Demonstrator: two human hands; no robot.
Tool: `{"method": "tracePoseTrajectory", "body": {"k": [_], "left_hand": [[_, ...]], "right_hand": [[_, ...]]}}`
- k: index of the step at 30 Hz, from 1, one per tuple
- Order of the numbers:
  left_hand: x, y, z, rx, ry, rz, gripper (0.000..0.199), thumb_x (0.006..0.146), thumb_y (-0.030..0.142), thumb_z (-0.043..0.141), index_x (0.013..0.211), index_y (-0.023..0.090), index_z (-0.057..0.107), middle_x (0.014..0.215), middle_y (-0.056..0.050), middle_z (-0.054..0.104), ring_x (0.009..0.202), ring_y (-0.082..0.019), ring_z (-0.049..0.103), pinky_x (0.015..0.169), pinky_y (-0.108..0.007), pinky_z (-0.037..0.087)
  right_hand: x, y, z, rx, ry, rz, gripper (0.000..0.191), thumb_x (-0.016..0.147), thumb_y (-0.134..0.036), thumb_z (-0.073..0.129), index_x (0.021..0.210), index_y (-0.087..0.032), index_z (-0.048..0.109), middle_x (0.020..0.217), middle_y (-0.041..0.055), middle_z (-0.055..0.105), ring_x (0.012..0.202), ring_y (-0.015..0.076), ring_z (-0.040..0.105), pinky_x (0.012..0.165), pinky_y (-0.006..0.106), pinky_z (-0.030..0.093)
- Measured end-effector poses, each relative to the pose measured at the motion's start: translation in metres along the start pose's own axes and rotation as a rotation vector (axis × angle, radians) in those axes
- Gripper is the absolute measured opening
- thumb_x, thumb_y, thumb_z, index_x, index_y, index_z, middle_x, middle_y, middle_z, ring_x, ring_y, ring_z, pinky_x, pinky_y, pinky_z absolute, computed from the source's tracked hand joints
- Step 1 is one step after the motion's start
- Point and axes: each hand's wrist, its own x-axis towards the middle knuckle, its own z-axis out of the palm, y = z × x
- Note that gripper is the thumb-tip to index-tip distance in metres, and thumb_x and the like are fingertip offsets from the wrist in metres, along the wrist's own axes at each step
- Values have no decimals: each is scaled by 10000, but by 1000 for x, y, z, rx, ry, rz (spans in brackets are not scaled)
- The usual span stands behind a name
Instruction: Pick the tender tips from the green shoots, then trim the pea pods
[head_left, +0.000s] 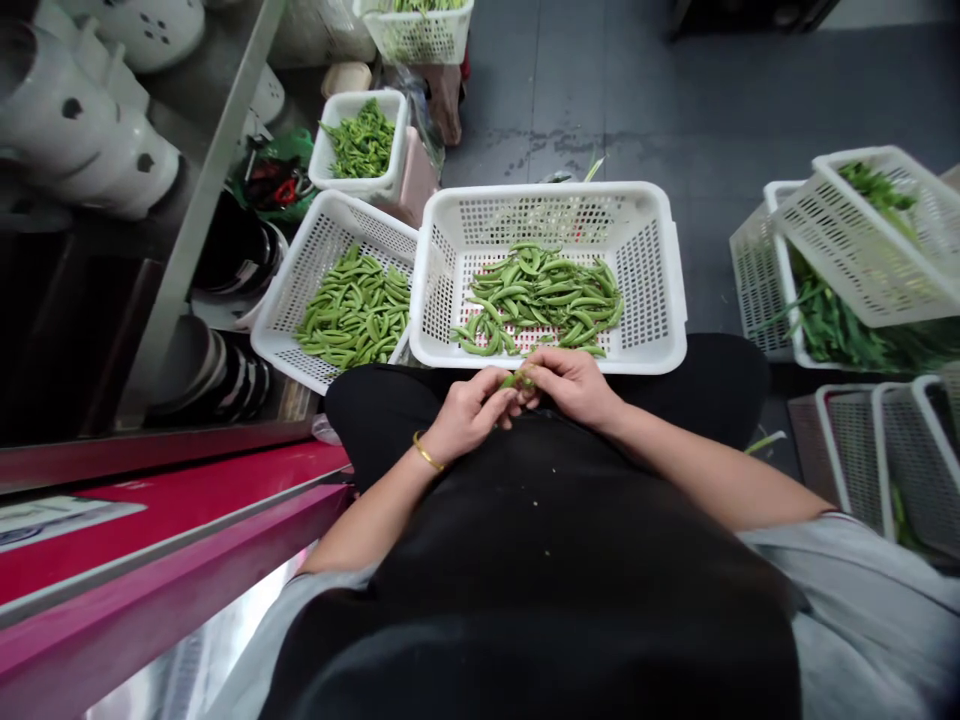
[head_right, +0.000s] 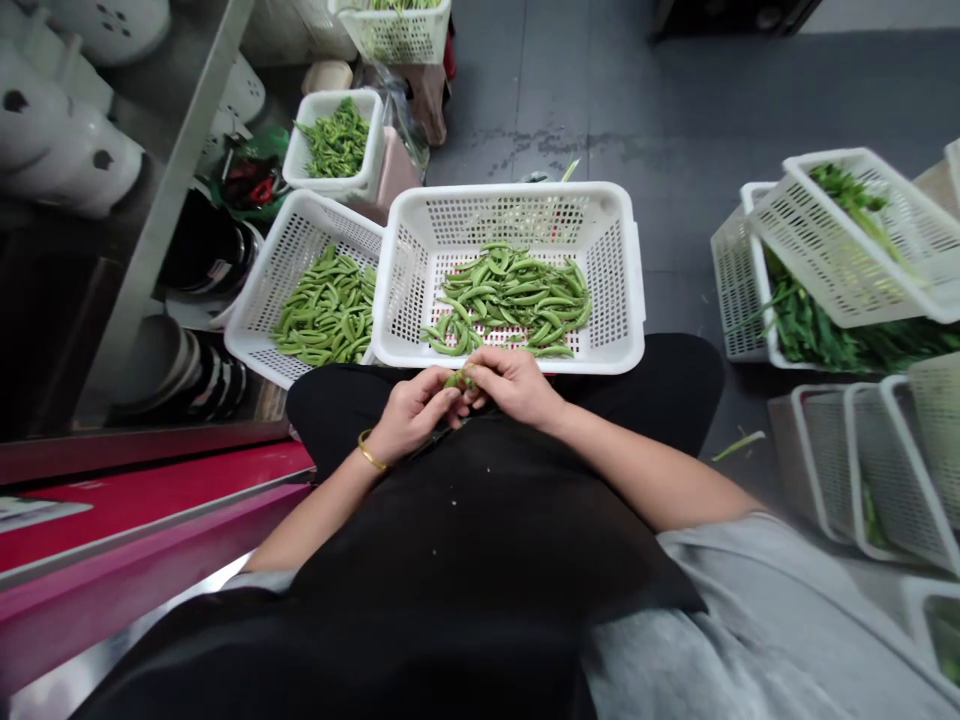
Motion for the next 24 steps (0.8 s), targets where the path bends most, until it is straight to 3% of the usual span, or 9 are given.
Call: {"method": "tracePoseTrajectory", "body": {"k": [2, 4, 9, 13, 16, 18, 21, 24], "left_hand": [[2, -7, 9, -187, 130, -11, 267, 870, 409, 543, 933, 150, 539, 683, -19, 652, 518, -116, 620, 530, -223, 495], [5, -14, 10, -363, 238, -45, 298, 842, 432, 582, 928, 157, 508, 690, -27, 667, 529, -140, 641, 512, -242, 511], [9, -19, -16, -473, 452, -46, 318, 743, 400, 708, 831, 121, 583, 859, -91, 703, 758, -184, 691, 677, -293, 553], [6, -12, -43, -542, 577, -5, 221, 729, 325, 696, 776, 139, 588, 799, -52, 689, 725, -164, 667, 712, -325, 549], [5, -6, -51, -646, 494, -58, 160, 691, 267, 663, 741, 147, 571, 608, 12, 577, 528, -101, 552, 530, -246, 503], [6, -3, -47, -684, 408, -104, 126, 685, 225, 650, 728, 149, 559, 482, 69, 406, 395, -53, 384, 383, -160, 359], [11, -2, -36, -669, 294, -169, 130, 728, 227, 660, 723, 150, 556, 437, 109, 225, 341, -25, 195, 324, -121, 175], [18, -3, -28, -632, 218, -193, 218, 788, 324, 645, 711, 131, 579, 442, 104, 214, 350, -21, 177, 331, -128, 160]], "right_hand": [[-4, 3, 4, 201, 85, 102, 261, 875, -418, 509, 848, -167, 577, 658, 6, 650, 562, 123, 616, 557, 260, 510], [-11, 4, 2, 207, 78, 142, 270, 851, -427, 554, 836, -161, 593, 657, 8, 658, 556, 117, 612, 552, 252, 515], [-34, 9, -26, -66, -42, 162, 268, 869, -400, 544, 775, -162, 624, 621, 7, 650, 549, 111, 585, 553, 240, 489], [-41, 20, -43, -451, -88, 43, 193, 869, -315, 549, 839, -161, 661, 760, 49, 680, 673, 144, 618, 655, 281, 485], [-37, 19, -49, -823, -279, -27, 248, 808, -244, 615, 1032, -152, 670, 927, 100, 678, 755, 186, 625, 672, 304, 464], [-28, 10, -57, -929, -371, -36, 283, 823, -240, 597, 1087, -158, 658, 952, 99, 679, 756, 184, 625, 667, 292, 451], [0, 1, -71, -977, -311, -37, 245, 903, -262, 481, 1035, -177, 669, 973, 77, 688, 838, 174, 630, 726, 267, 437], [41, 16, -76, -1191, -286, 65, 271, 901, -268, 449, 1021, -168, 670, 967, 100, 686, 852, 200, 630, 684, 267, 414]]}}
